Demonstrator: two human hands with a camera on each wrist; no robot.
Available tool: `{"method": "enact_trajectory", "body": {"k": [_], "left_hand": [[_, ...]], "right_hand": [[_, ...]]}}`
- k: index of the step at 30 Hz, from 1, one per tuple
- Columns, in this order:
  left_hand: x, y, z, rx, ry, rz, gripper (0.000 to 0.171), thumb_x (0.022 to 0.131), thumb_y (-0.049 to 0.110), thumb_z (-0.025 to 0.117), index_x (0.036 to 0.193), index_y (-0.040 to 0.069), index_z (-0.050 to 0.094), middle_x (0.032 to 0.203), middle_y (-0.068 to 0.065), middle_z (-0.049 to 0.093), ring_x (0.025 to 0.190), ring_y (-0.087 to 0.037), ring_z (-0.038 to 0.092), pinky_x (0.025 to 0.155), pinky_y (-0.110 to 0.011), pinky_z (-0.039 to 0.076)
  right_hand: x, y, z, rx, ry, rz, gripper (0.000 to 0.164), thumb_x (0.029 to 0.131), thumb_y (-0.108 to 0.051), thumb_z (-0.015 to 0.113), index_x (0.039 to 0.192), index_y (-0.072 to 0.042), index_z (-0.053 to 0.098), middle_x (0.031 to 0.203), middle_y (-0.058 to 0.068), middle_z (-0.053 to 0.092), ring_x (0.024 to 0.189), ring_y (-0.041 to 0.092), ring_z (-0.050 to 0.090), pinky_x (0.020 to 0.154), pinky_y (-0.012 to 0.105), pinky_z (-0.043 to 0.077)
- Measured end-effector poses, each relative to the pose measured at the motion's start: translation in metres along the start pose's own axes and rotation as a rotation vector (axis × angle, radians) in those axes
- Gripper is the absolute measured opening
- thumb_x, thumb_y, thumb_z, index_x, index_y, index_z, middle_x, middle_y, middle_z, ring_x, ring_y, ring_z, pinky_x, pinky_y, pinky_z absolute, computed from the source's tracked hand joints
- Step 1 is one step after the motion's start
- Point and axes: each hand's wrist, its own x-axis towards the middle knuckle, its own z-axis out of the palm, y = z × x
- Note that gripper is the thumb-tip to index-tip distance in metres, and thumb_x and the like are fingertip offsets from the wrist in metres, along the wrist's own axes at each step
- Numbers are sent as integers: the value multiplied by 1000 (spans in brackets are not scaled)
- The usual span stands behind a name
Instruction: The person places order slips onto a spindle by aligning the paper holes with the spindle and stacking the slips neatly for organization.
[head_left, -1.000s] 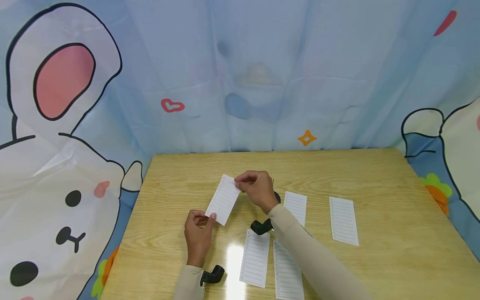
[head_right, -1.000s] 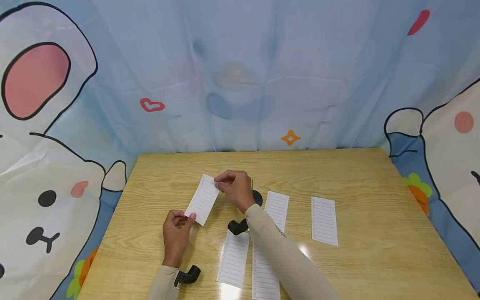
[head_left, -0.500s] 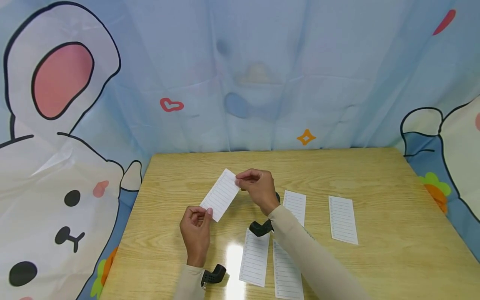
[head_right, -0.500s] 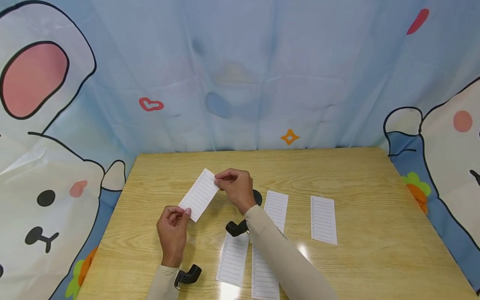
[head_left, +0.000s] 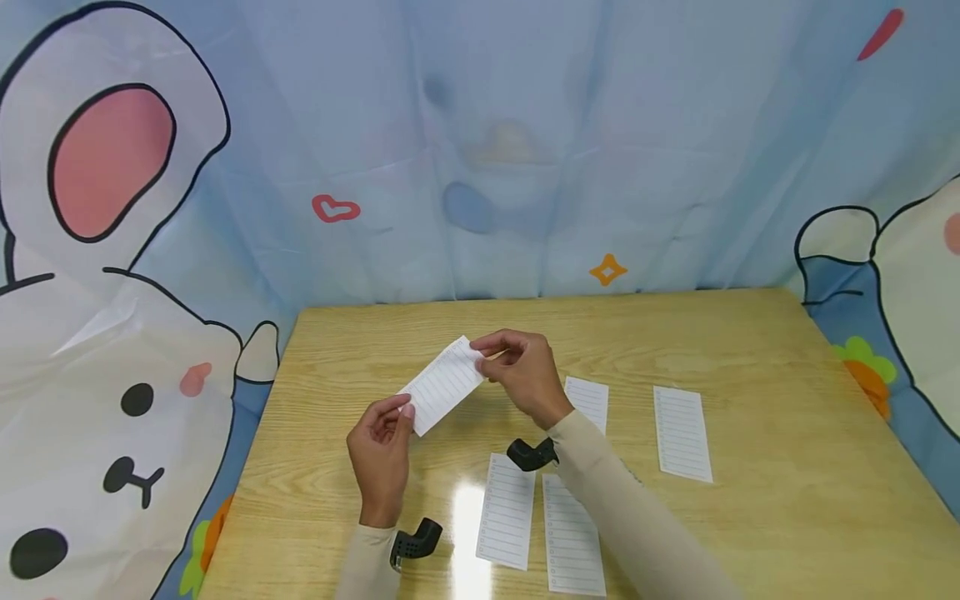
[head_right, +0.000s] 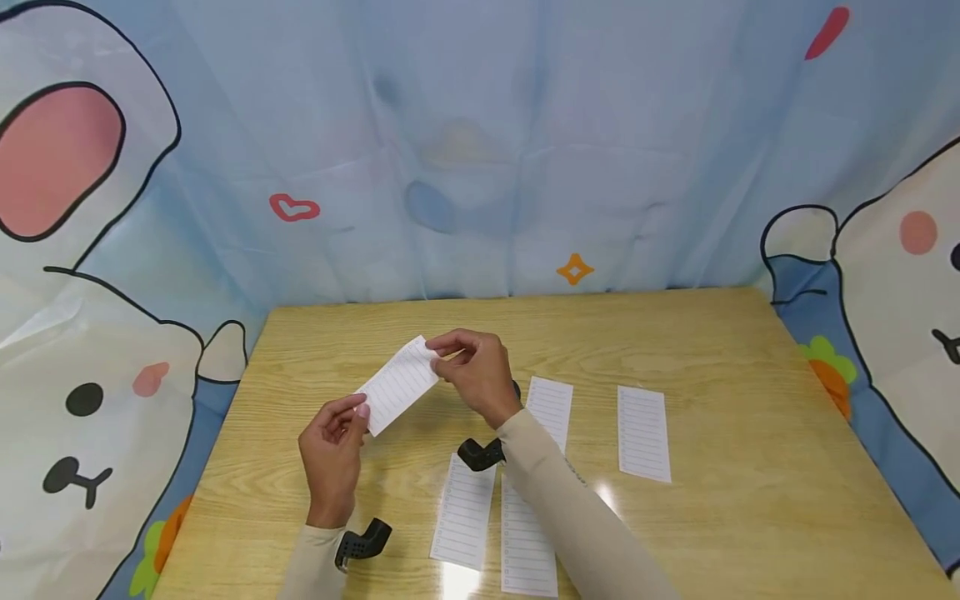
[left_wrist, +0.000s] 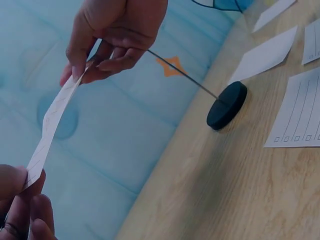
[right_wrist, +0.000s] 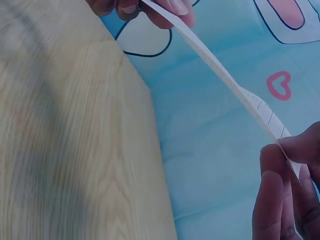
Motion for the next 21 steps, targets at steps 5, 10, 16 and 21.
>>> {"method": "enact_trajectory", "body": {"k": [5,10,16,21], "left_hand": [[2,5,3,-15,-47,6,16,100,7,74,113,0,76,96,-19,69,80,-12,66,72,-19,56],[5,8,6,1,-86,27,15,100,7,73,113,1,77,95,-16,69,79,-12,64,71,-19,55],[10,13,7,30,-147,36,13,100,6,73,112,3,77,94,-17,69,77,-12,62,68,-19,51],[14,18,11,81,-183,27,12,99,5,74,110,7,79,94,-15,71,77,-15,60,67,-20,49]], "right_hand": [[-3,-4,-9,20,-21,-11,18,94,0,76,110,-7,80,114,14,73,79,39,70,74,40,63],[-6,-8,-15,-16,-19,-10,17,94,-2,76,109,-8,82,119,13,76,79,31,68,73,32,60],[-6,-10,-22,27,21,-21,12,92,-7,82,104,-4,81,109,16,76,86,20,72,77,27,60],[-8,-12,-28,39,27,-22,14,95,-10,81,108,-4,80,114,16,75,85,15,72,76,26,59]]}}
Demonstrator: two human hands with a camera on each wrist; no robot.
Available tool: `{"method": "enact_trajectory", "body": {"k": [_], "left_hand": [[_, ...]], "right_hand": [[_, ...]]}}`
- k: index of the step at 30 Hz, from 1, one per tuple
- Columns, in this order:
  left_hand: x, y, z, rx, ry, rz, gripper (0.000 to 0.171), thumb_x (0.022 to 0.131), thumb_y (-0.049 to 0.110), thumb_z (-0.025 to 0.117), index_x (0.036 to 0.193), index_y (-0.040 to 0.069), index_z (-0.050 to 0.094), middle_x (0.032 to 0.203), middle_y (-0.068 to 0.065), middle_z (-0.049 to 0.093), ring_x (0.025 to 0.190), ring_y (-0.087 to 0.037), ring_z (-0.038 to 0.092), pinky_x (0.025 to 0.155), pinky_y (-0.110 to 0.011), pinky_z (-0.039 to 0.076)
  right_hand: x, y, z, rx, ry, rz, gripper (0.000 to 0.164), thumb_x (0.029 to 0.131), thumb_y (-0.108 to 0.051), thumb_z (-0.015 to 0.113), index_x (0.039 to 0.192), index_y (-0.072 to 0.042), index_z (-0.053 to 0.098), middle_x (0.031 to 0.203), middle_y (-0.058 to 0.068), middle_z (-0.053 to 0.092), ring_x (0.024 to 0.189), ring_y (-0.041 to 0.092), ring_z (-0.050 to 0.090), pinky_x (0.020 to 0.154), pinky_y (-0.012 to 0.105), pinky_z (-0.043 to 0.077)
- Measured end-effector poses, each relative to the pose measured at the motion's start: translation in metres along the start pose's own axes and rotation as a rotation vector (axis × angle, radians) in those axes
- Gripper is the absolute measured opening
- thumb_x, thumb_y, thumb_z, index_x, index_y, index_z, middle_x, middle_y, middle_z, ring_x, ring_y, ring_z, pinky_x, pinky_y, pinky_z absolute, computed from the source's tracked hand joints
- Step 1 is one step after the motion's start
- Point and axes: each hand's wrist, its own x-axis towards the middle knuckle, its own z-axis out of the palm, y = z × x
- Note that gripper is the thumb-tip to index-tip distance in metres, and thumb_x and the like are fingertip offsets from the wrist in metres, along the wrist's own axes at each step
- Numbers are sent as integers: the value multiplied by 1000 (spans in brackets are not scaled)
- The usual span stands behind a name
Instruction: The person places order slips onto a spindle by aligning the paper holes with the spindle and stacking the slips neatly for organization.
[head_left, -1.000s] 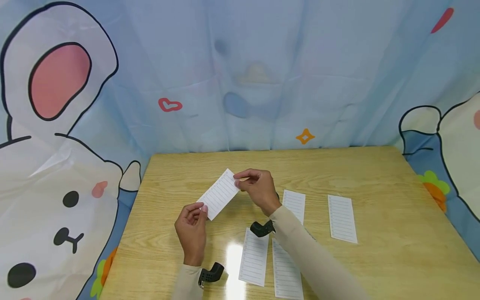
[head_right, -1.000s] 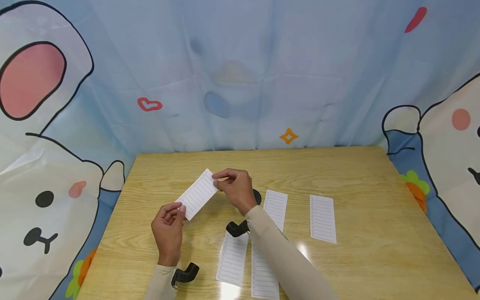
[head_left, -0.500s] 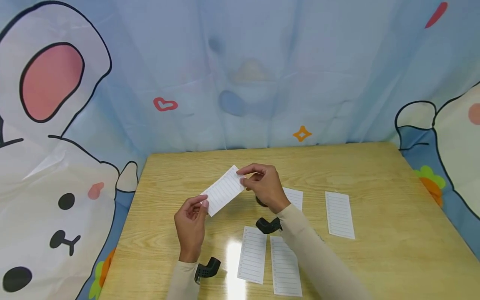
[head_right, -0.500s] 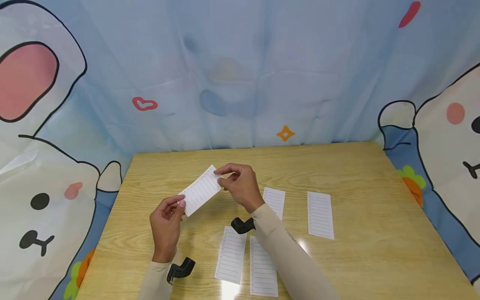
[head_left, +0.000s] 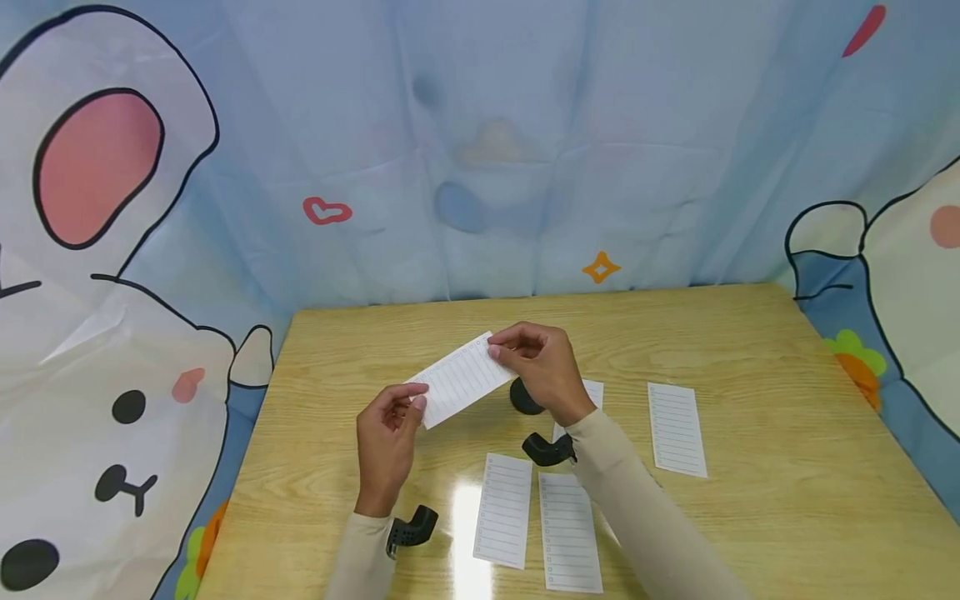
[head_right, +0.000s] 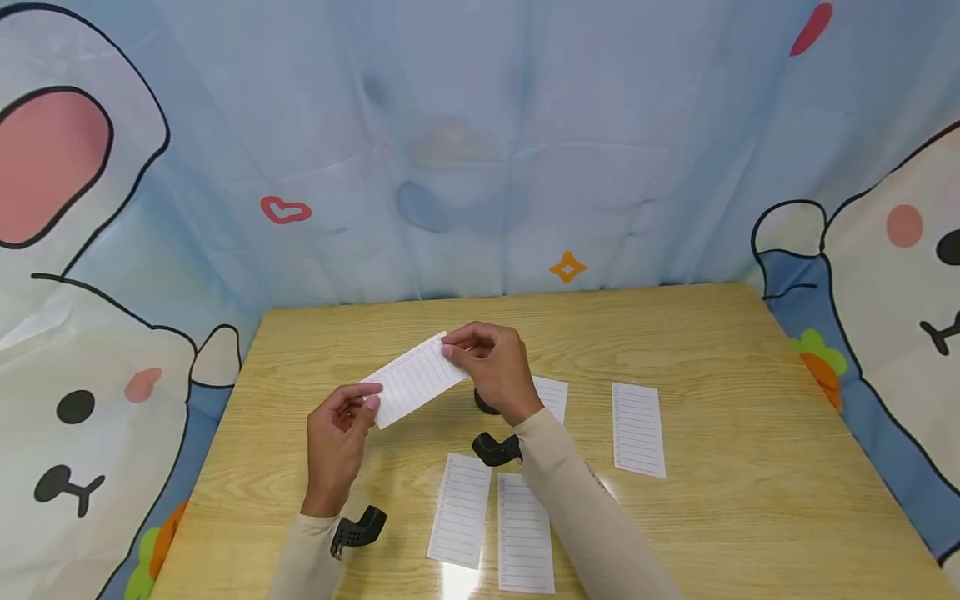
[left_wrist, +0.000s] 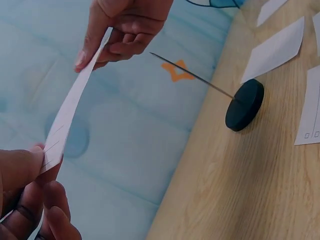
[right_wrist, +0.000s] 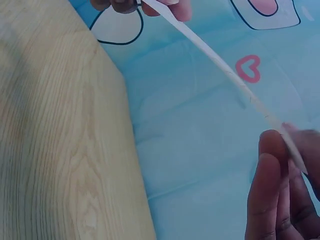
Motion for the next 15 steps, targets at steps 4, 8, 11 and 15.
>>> {"method": "enact_trajectory", "body": {"k": [4,8,11,15], "left_hand": [[5,4,4,37,-22,10,12,98,5,75,109,9,79,94,-14,71,77,-16,60,68,-21,48],[10,6,10,41,-36,19,12,98,5,75,108,10,80,93,-12,71,78,-16,60,70,-22,49],[13,8,15,25,-39,22,12,98,6,75,108,10,80,94,-12,72,79,-15,61,71,-22,49],[18,8,22,-5,-43,18,11,99,6,74,107,9,81,94,-14,73,78,-15,60,70,-21,49]], "right_hand": [[-2,-2,-5,-23,29,1,13,95,-9,80,108,-6,81,115,13,76,79,14,72,72,25,57],[-2,-1,-11,-61,89,-2,12,93,-10,82,105,-8,82,104,9,78,76,15,71,70,25,58],[-2,0,-15,-71,128,-6,12,92,-12,84,103,-8,82,98,5,79,78,15,71,70,25,59],[-2,2,-20,-60,165,-8,14,93,-16,84,104,-7,82,95,2,78,81,15,72,70,26,59]]}}
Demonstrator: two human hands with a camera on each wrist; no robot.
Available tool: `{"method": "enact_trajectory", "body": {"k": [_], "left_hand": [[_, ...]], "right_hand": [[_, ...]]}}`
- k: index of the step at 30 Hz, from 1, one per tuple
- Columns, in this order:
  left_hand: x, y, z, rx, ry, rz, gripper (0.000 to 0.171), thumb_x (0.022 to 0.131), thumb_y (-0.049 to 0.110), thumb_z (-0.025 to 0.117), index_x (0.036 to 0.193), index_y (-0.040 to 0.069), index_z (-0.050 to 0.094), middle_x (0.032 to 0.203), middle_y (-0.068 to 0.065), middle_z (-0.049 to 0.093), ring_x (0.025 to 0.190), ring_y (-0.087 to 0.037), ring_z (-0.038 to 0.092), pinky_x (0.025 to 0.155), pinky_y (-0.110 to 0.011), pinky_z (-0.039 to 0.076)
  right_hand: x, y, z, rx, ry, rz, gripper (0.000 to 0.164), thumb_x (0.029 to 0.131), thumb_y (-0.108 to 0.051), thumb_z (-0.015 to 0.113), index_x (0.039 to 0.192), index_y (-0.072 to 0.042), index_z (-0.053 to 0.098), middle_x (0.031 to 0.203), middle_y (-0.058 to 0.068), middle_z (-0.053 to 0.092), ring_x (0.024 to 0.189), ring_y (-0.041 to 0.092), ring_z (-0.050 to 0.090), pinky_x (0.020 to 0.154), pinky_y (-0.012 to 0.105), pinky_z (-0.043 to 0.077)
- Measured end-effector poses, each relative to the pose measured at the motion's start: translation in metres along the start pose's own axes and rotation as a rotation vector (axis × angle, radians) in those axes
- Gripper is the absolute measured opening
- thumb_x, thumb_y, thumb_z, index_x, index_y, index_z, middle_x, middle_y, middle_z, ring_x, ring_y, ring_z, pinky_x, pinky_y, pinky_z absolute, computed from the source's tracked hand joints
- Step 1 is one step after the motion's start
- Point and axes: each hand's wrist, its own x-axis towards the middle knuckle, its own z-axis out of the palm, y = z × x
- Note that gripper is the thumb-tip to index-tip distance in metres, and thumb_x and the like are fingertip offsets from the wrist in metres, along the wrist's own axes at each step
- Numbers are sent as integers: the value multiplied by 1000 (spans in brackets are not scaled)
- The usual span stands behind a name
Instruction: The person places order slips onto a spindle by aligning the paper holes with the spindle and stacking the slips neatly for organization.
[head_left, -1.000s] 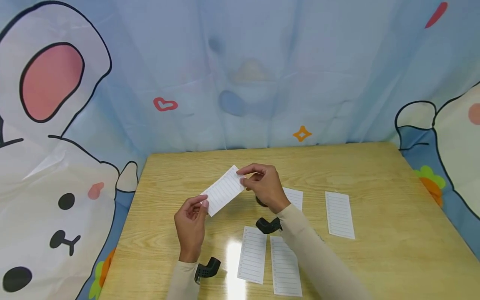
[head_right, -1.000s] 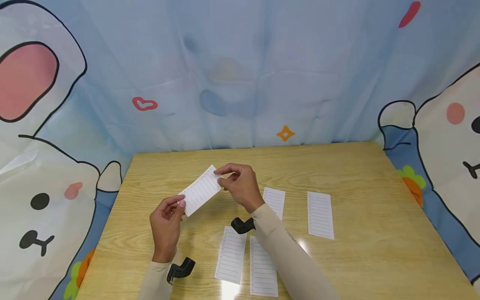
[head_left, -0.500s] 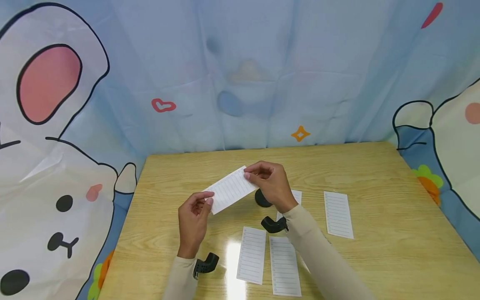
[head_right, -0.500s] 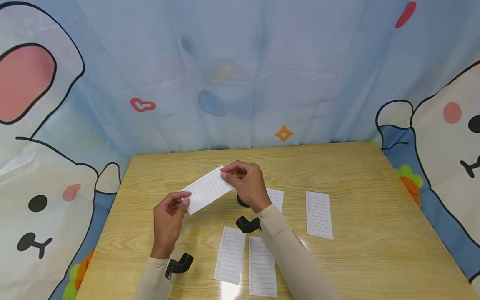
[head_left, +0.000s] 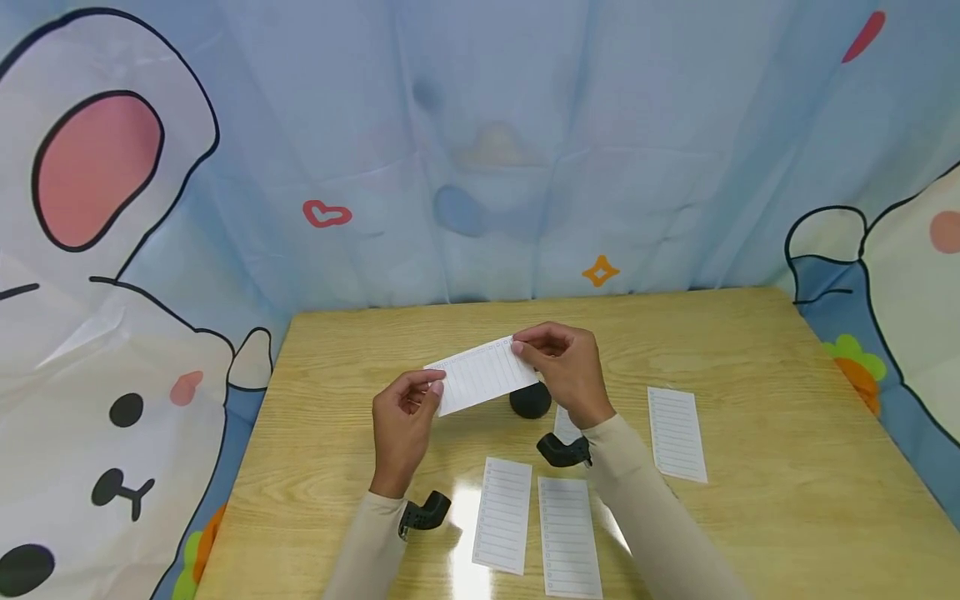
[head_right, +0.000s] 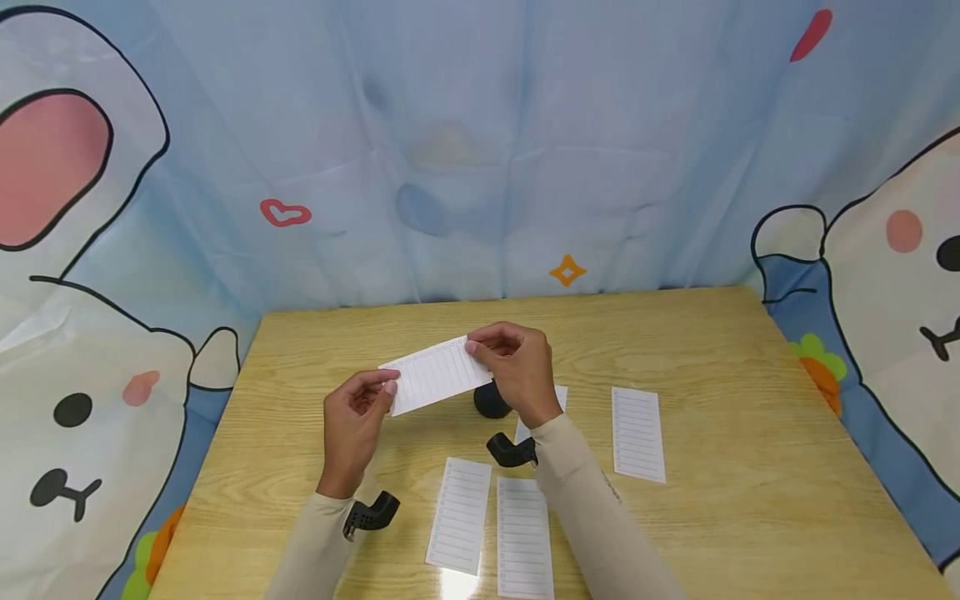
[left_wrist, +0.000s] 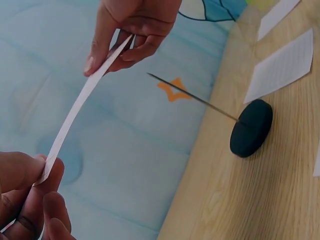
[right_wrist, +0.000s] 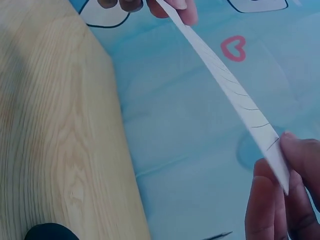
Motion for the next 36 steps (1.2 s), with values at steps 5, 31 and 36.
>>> {"method": "enact_trajectory", "body": {"k": [5,31,36], "left_hand": [[5,-1,10,-26,-11,-20,11,98,5,74,106,9,81,93,-15,72,76,-15,59,68,-20,48],[15,-10,37,-33,-24,-106,14,96,2,73,104,9,82,89,-12,72,73,-13,57,64,-19,45],[14,-15,38,-38,-24,-133,13,97,1,72,104,7,82,89,-11,71,72,-11,55,63,-18,44]], "right_hand": [[0,2,-6,12,40,13,16,95,-15,82,106,-5,80,95,4,77,82,14,72,71,25,61],[-1,27,-15,-22,176,184,15,96,-10,78,108,-1,80,93,4,73,81,12,65,68,20,53],[-3,32,-16,-27,165,213,15,97,-11,77,108,-2,80,94,2,73,83,13,65,70,21,54]]}}
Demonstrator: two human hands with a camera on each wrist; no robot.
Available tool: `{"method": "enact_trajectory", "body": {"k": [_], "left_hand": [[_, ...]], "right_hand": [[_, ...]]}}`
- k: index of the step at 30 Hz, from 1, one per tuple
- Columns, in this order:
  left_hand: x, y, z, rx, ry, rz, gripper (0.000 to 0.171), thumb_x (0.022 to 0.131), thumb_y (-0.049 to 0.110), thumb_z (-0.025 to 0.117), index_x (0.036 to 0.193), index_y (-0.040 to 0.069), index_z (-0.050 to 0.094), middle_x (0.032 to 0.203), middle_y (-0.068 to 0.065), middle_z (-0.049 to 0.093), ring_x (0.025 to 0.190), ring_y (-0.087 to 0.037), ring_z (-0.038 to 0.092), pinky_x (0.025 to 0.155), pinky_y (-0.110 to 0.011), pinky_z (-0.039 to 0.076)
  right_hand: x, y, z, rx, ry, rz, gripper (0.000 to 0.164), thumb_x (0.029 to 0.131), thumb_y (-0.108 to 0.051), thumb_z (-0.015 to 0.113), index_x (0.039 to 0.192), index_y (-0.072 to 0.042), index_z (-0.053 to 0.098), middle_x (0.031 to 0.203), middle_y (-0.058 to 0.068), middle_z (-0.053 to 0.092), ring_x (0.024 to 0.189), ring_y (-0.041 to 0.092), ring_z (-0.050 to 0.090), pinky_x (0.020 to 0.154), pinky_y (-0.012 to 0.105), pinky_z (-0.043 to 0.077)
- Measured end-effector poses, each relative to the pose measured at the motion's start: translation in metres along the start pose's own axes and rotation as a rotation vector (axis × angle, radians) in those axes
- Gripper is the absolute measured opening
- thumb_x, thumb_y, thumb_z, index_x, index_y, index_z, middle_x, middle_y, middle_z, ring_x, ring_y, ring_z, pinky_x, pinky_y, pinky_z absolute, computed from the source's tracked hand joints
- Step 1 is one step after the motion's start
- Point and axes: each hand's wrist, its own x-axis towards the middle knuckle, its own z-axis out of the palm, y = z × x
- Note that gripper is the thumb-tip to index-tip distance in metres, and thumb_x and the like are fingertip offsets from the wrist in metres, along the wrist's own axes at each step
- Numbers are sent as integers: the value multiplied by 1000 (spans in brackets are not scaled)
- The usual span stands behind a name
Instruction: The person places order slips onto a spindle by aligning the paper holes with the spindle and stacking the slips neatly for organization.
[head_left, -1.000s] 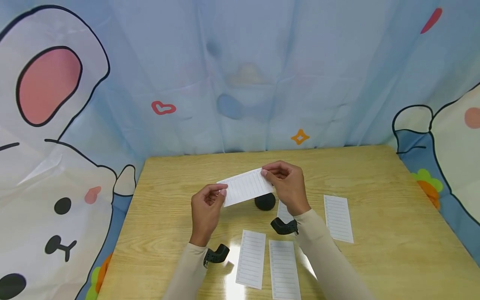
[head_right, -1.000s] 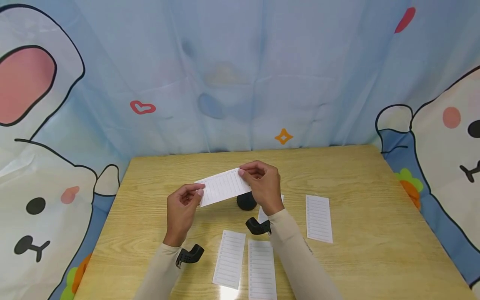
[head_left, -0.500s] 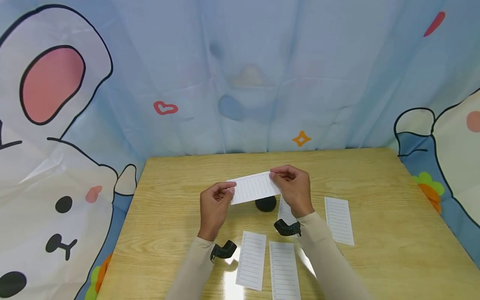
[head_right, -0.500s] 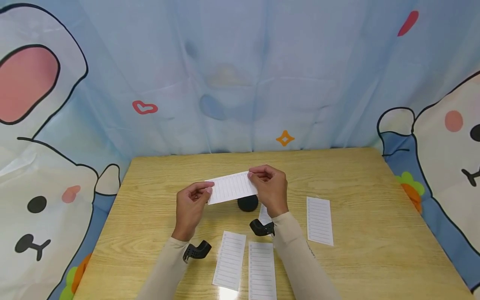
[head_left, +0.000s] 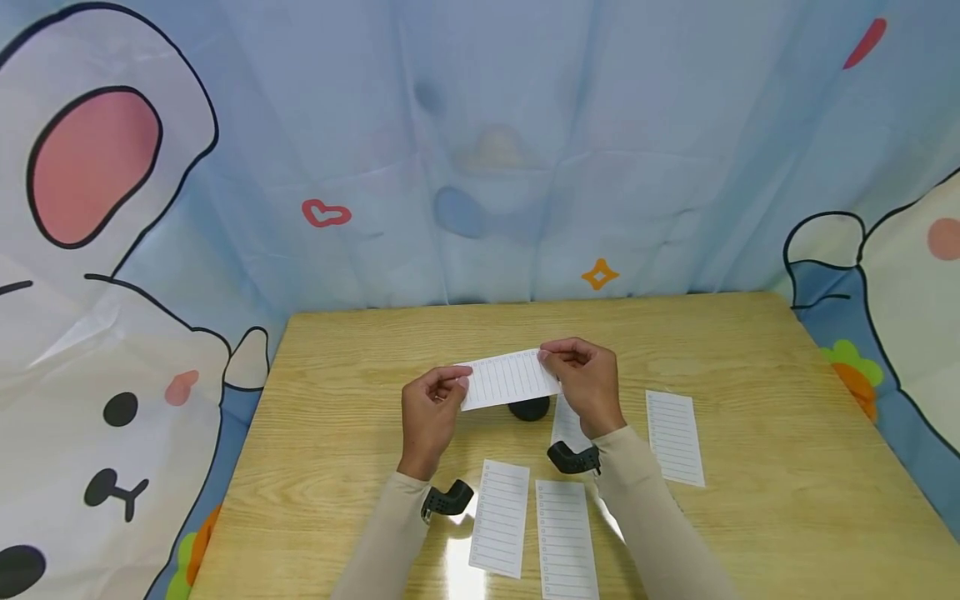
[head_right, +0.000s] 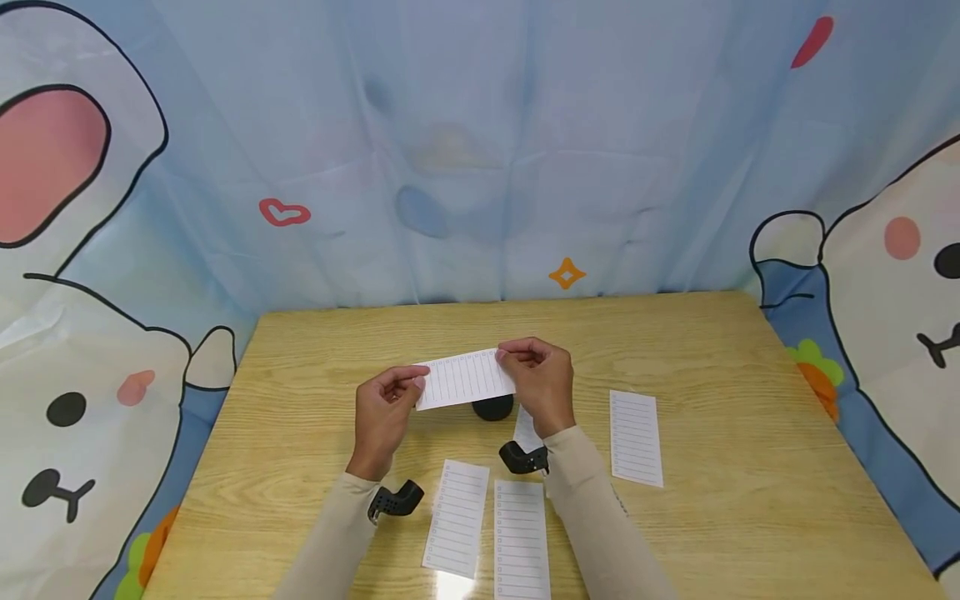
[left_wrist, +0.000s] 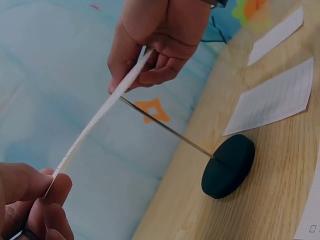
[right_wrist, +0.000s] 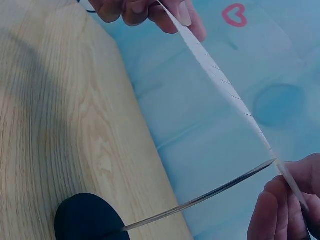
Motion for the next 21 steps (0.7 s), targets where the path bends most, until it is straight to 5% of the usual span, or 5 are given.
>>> {"method": "enact_trajectory", "body": {"k": [21], "left_hand": [[-3,-8,-1,18,-12,-6,15,96,1,72,102,10,83,91,-14,72,74,-12,56,63,-18,44]], "right_hand": [[-6,10,-2,30,12,21,15,97,-13,78,108,-3,80,91,-2,75,80,11,66,68,21,54]]}}
